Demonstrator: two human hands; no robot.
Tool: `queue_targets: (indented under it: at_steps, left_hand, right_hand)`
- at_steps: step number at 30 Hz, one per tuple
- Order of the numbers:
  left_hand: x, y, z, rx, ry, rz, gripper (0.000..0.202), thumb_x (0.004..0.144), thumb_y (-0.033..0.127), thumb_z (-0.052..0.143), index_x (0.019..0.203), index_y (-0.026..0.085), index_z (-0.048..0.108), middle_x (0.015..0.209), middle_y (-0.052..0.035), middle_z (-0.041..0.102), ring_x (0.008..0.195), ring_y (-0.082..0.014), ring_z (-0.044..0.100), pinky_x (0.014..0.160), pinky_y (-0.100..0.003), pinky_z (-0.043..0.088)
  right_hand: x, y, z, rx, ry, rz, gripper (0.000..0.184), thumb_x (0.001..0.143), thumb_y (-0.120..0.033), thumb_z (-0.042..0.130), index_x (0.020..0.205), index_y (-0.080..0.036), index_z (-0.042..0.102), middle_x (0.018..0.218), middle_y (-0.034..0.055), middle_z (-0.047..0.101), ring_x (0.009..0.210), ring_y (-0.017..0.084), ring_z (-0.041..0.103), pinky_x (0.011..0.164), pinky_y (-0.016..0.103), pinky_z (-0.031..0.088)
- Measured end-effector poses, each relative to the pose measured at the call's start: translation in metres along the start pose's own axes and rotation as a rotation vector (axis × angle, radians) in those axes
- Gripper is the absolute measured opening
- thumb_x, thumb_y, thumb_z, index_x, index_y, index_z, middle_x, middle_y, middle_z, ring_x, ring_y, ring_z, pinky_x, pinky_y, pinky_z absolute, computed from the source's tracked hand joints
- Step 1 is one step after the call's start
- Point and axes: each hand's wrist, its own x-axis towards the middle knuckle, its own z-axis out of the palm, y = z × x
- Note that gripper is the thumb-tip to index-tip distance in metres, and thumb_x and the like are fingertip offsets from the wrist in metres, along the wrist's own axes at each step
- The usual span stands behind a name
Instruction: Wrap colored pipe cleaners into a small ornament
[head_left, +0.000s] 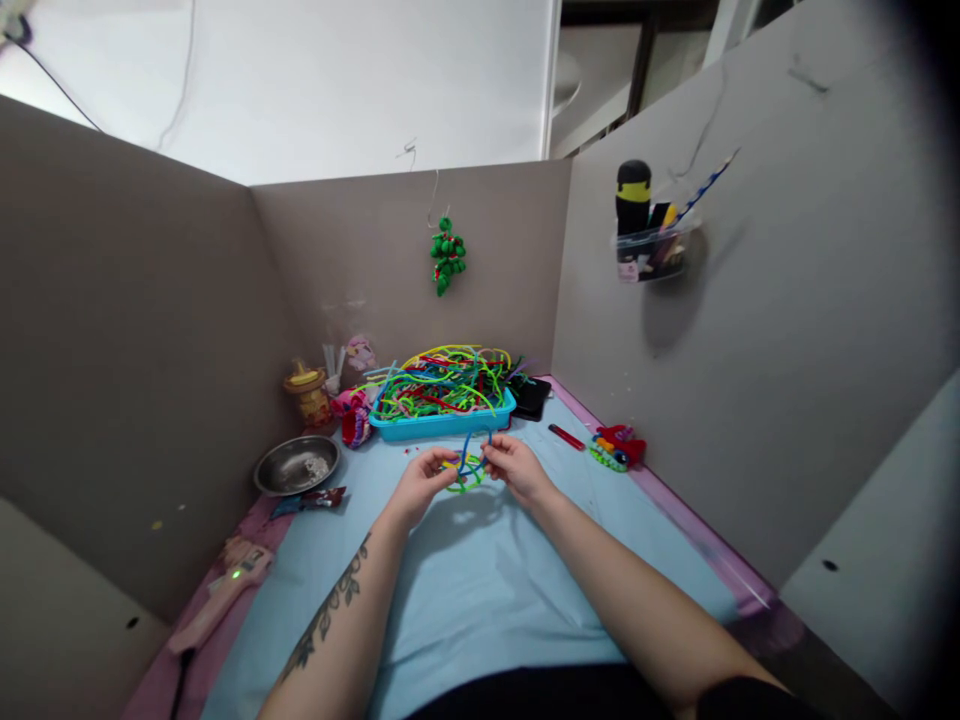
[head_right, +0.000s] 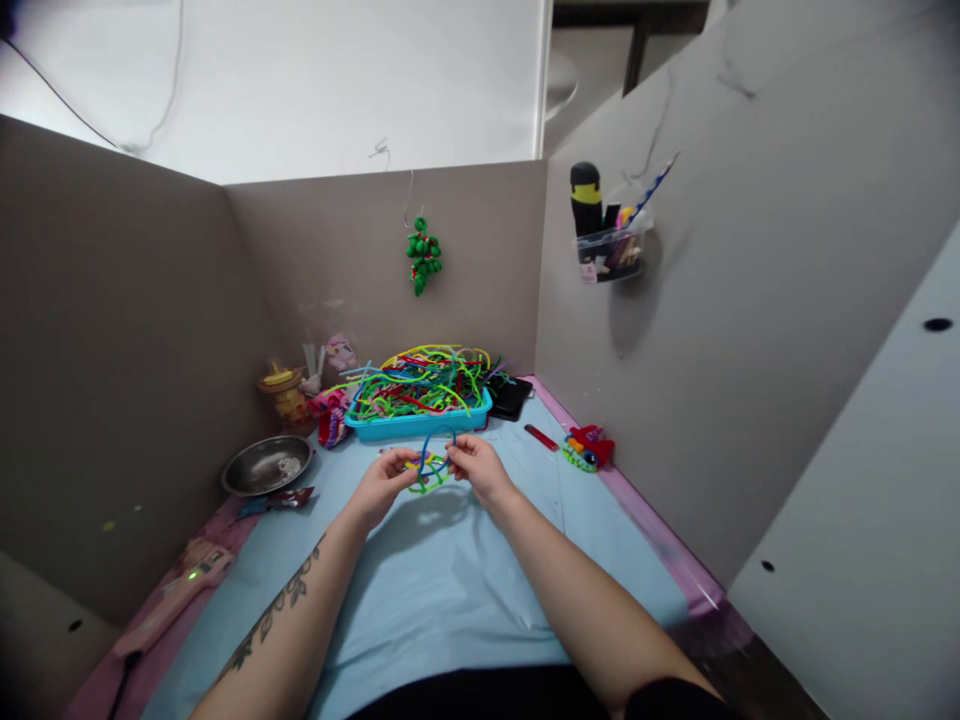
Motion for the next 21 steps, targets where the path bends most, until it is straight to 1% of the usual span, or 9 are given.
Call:
queue_targets:
  at_steps: [3,8,11,14,16,21]
  left_hand:
    - [0.000,-0.001,0.001,-0.016,-0.010,0.000,0.032,0.063,0.024,0.075,0.090,0.015,0.062,0.083,-0.0037,0.064,0.072,-0.0129,0.058,0.065,-0.024,0.044]
    - [-0.001,0.002,0.003,-0.032,-0.040,-0.011,0.031,0.061,0.024,0.076,0.087,0.015,0.063,0.085,-0.0040,0.065,0.071,-0.0129,0.059,0.064,-0.024,0.044]
    - [-0.002,0.003,0.004,-0.025,-0.038,-0.025,0.030,0.060,0.024,0.076,0.086,0.015,0.063,0.085,-0.0039,0.066,0.070,-0.0127,0.059,0.064,-0.024,0.043]
    - [-0.002,0.003,0.004,-0.014,-0.007,-0.027,0.031,0.060,0.025,0.076,0.085,0.015,0.063,0.085,-0.0040,0.067,0.071,-0.0130,0.059,0.065,-0.025,0.043]
    - [-0.002,0.004,0.004,-0.017,0.013,-0.024,0.032,0.060,0.025,0.076,0.086,0.015,0.062,0.086,-0.0044,0.066,0.072,-0.0135,0.059,0.065,-0.025,0.043]
    - [-0.002,0.005,0.006,-0.071,0.002,-0.022,0.031,0.061,0.024,0.076,0.086,0.014,0.061,0.080,-0.0037,0.064,0.068,-0.0117,0.057,0.061,-0.023,0.042]
  right_hand:
    - [0.001,0.001,0.000,-0.052,0.019,-0.038,0.026,0.060,-0.034,0.069,0.075,-0.016,0.057,0.060,-0.0020,0.058,0.047,0.008,0.049,0.042,0.019,0.034]
    - [0.003,0.007,-0.002,-0.211,0.050,-0.155,0.018,0.065,-0.030,0.063,0.076,-0.018,0.056,0.054,-0.0044,0.053,0.048,0.010,0.049,0.045,0.021,0.039]
    - [0.004,0.008,-0.004,-0.287,0.113,-0.216,0.014,0.067,-0.027,0.059,0.078,-0.019,0.056,0.054,-0.0045,0.052,0.048,0.011,0.049,0.044,0.022,0.039]
    - [0.006,0.008,-0.008,-0.311,0.169,-0.256,0.013,0.068,-0.027,0.057,0.079,-0.021,0.055,0.054,-0.0045,0.051,0.048,0.012,0.048,0.045,0.023,0.039]
    - [0.007,0.007,-0.010,-0.304,0.154,-0.266,0.013,0.068,-0.028,0.058,0.078,-0.021,0.055,0.056,-0.0043,0.051,0.050,0.012,0.049,0.047,0.023,0.039]
    - [0.003,0.006,-0.004,-0.323,0.017,-0.312,0.011,0.068,-0.026,0.059,0.076,-0.020,0.055,0.063,-0.0036,0.053,0.058,0.012,0.049,0.054,0.023,0.040]
